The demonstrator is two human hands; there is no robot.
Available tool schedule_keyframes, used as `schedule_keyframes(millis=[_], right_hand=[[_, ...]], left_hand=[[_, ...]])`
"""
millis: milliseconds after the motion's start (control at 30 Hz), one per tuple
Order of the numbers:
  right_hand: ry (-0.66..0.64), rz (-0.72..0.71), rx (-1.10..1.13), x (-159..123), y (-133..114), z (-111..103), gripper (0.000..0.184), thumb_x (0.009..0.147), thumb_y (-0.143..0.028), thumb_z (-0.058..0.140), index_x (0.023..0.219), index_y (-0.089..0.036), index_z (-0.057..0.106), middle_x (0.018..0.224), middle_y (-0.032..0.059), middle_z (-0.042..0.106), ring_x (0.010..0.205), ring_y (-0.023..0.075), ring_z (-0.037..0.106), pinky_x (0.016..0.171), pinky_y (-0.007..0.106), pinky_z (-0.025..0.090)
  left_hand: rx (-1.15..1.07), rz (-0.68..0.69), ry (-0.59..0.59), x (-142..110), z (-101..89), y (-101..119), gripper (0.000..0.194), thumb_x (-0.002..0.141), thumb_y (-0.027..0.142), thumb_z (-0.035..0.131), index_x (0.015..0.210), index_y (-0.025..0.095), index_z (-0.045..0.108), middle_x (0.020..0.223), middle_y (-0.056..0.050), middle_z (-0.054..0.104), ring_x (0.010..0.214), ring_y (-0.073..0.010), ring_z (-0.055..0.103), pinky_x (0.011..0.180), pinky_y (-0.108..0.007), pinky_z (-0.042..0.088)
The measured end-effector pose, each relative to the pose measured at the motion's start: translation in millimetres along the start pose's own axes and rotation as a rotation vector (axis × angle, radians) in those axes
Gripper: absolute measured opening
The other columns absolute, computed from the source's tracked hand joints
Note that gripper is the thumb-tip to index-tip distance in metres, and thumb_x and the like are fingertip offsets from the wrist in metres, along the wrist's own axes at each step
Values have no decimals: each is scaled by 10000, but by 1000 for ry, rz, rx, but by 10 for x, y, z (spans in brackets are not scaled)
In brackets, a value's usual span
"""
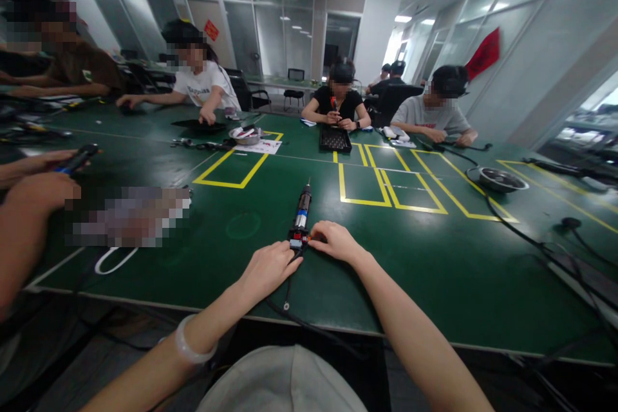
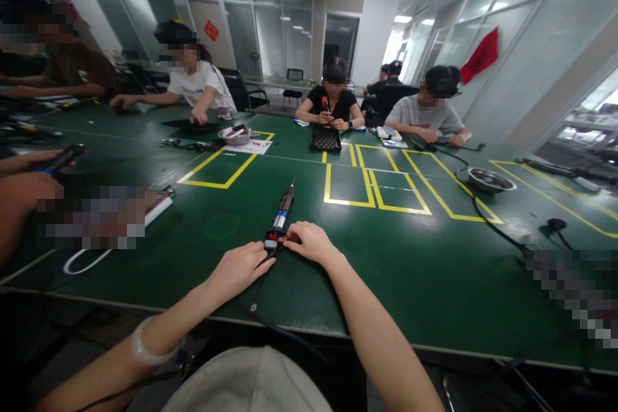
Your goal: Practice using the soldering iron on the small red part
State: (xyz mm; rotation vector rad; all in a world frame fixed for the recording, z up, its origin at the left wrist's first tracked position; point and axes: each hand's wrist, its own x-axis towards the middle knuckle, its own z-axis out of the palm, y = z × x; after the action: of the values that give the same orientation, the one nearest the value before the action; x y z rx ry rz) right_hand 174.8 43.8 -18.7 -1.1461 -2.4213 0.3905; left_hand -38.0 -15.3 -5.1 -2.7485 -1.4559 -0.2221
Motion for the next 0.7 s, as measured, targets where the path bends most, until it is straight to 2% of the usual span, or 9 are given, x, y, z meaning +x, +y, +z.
schedule_keyframes(millis=[67, 133, 200, 267, 333, 433, 500, 567, 700], right_hand=[[-14, 4, 4, 5, -14, 0, 123, 860, -301, 619, 832, -182, 608, 769, 9, 595, 707, 131, 513, 627, 237, 330], [-21, -6, 9, 7, -30, -1, 117, 863, -287, 614, 813, -183, 595, 766, 7, 592, 714, 130, 513, 629, 235, 323], [-24, -16, 12, 7, -45, -2, 109, 864, -280, 613, 818, -183, 594, 782, 10, 597, 735, 133, 520, 641, 236, 324], [-26, -16, 8, 6, -61, -5, 110, 866, -284, 611, 825, -183, 595, 789, 14, 600, 747, 137, 524, 650, 238, 326], [-28, -14, 1, 6, -76, -6, 109, 868, -286, 603, 830, -184, 594, 792, 17, 603, 749, 141, 526, 655, 241, 330], [-22, -25, -15, 4, -98, -8, 64, 857, -243, 592, 839, -182, 589, 801, 23, 610, 755, 148, 532, 669, 247, 342], [-19, -35, -27, 1, -109, -11, 25, 839, -184, 576, 858, -181, 591, 815, 29, 617, 770, 155, 540, 690, 252, 356], [-26, -48, -28, -2, -114, -15, 114, 822, -130, 551, 909, -184, 600, 849, 34, 628, 805, 162, 550, 726, 256, 370], [-43, -60, -41, -2, -109, -17, 228, 821, -88, 511, 993, -196, 615, 902, 42, 636, 859, 170, 559, 775, 265, 383]], left_hand=[[-42, -17, 19, -14, -10, -8, 479, 973, 440, 285, 792, 192, 652, 901, -80, 652, 868, -194, 607, 747, -302, 469], [-125, -104, 36, -20, -22, -31, 493, 975, 466, 247, 821, 205, 635, 869, -59, 650, 833, -190, 617, 722, -299, 463], [-234, -239, 59, -5, -39, -71, 472, 969, 496, 233, 960, 219, 615, 858, -41, 647, 795, -186, 626, 698, -295, 461], [-309, -331, 86, 40, -66, -117, 487, 955, 532, 245, 1191, 224, 539, 945, -51, 644, 832, -194, 634, 708, -299, 467], [-314, -341, 86, 114, -101, -150, 575, 939, 563, 254, 1396, 236, 378, 1105, -87, 604, 939, -218, 627, 743, -315, 473], [-250, -268, -21, 258, -154, -155, 652, 913, 618, 255, 1493, 322, 221, 1207, -103, 533, 1001, -253, 613, 752, -341, 478], [-199, -231, -93, 358, -176, -136, 659, 889, 658, 267, 1485, 380, 228, 1175, -96, 526, 986, -269, 613, 748, -359, 483], [-148, -212, -127, 448, -183, -114, 661, 862, 691, 296, 1459, 407, 292, 1149, -100, 518, 1003, -288, 601, 765, -380, 483], [-83, -211, -161, 560, -165, -90, 643, 828, 688, 389, 1395, 387, 432, 1134, -121, 503, 1037, -309, 577, 802, -398, 476]])
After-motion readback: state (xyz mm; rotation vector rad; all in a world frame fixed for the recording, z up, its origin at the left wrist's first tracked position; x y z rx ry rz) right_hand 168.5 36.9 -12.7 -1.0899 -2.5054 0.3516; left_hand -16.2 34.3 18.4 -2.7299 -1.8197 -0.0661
